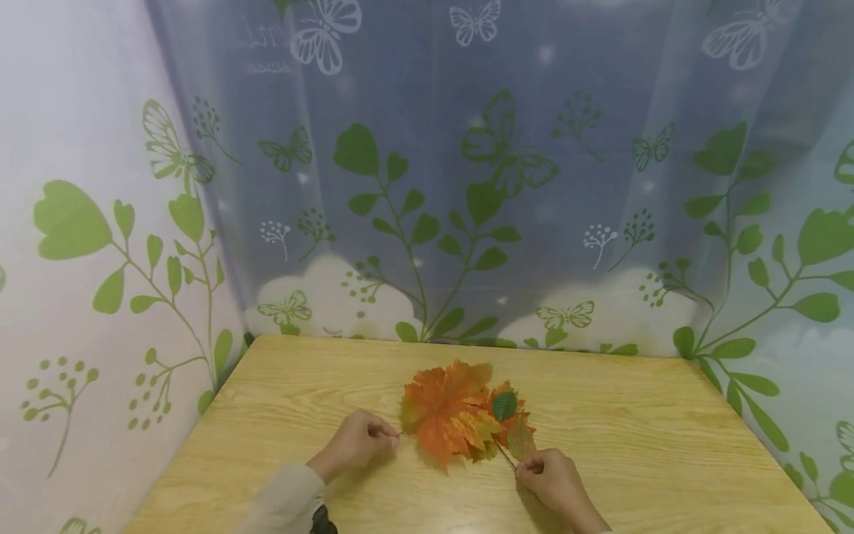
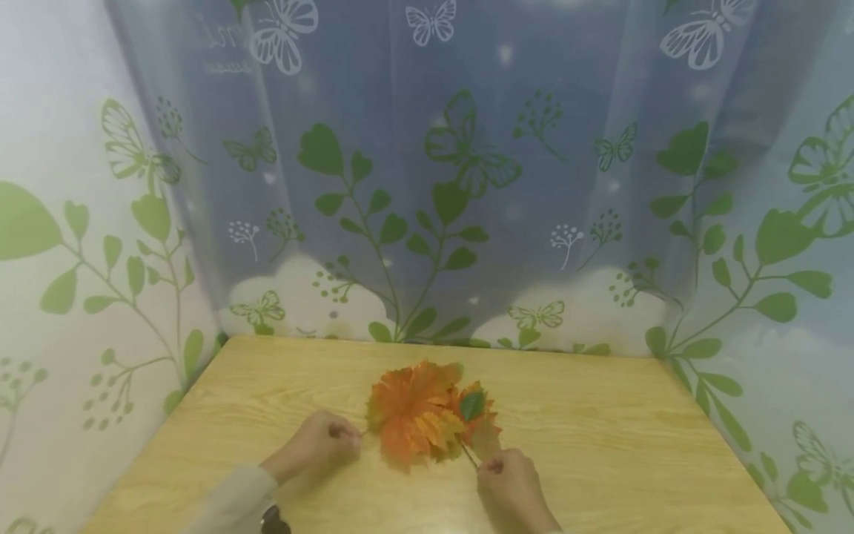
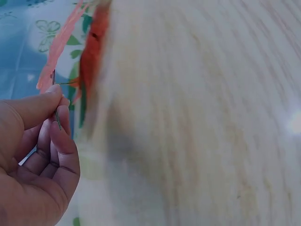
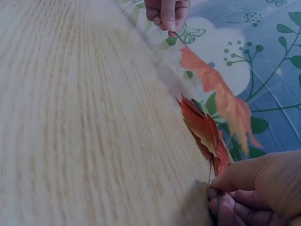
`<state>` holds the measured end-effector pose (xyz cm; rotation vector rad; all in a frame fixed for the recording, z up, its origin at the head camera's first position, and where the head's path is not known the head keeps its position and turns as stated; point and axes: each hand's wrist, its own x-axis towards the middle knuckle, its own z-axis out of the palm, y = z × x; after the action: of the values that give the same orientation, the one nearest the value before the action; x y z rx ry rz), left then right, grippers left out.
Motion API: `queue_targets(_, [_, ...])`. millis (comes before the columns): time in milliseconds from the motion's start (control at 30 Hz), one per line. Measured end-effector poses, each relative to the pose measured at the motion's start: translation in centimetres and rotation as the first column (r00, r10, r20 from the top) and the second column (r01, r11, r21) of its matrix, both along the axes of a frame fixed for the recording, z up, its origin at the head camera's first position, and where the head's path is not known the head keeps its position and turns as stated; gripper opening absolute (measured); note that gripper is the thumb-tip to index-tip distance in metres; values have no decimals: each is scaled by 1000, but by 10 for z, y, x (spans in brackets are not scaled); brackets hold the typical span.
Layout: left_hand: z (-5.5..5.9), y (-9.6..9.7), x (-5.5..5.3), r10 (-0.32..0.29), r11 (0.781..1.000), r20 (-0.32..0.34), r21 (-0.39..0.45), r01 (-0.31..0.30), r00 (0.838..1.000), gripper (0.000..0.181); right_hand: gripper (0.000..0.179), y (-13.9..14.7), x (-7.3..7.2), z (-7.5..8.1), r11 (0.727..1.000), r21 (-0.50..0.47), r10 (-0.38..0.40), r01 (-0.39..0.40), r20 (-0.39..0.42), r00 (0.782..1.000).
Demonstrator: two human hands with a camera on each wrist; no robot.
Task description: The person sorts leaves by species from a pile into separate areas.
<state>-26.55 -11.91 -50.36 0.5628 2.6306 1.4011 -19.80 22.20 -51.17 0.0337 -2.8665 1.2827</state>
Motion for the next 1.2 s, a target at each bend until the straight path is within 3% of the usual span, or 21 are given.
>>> queue_targets(200, [13, -7, 1, 61, 996, 37, 57, -63, 997, 14, 5, -1, -1, 0, 1000, 1, -8, 8, -8, 1000])
queue_targets(400, [19, -15, 6, 186, 975, 66, 108, -192, 980, 17, 5, -1, -2, -1, 1000, 20, -12, 13, -36, 999])
queue_targets(700, [18, -36, 11, 400, 907, 59, 117, -404, 915, 14, 5, -1, -1, -1, 1000, 15, 0, 1, -43, 999])
queue_targets(933, [14, -61, 19, 478, 867, 115, 98, -489, 871, 17, 5, -1, 1, -1, 1000, 13, 17, -17, -40, 999])
queue_targets(1200, [5, -91, 27, 561, 826, 75, 28, -564, 825, 20, 6, 0, 1, 1, 1000, 18, 24, -23, -38, 999])
